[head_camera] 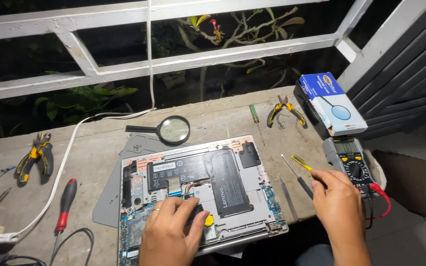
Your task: Reassembling internal components of a laptop, specifically connecting ribbon cables and securing them.
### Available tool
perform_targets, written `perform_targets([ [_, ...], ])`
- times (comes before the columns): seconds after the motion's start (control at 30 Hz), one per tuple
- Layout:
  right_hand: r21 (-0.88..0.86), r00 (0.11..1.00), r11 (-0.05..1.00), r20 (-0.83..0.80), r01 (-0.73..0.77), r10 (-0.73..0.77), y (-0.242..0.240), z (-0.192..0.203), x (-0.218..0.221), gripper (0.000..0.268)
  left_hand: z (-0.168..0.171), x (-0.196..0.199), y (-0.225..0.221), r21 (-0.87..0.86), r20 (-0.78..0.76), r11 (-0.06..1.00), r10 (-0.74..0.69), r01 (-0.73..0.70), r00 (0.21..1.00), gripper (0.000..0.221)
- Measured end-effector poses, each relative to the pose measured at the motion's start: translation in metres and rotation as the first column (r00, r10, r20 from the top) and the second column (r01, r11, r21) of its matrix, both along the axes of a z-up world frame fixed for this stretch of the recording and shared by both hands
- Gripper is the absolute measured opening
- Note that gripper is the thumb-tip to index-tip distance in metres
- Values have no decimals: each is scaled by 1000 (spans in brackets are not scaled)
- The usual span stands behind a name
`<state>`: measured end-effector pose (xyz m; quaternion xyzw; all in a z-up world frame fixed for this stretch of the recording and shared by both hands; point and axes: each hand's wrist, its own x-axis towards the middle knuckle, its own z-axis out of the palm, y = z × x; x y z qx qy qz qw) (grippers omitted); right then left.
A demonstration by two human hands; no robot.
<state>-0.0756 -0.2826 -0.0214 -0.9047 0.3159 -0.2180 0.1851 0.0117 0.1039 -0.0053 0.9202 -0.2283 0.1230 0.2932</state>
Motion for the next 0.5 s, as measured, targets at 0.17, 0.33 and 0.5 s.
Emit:
perform_targets([
  [0.17, -49, 998, 998, -37, 49, -51, 11, 9, 5, 29, 7, -3, -5, -75, 31, 996, -46, 48, 998, 25],
  [0.33, -323, 979, 942, 143, -91, 144, 5, 2, -1, 34, 14, -5, -12, -156, 79, 979, -117, 128, 990, 28],
  [0.5, 108, 988, 989, -104, -104, 115, 40, 58, -6, 43, 11, -8, -18, -168, 112, 965, -183, 200, 977, 26],
])
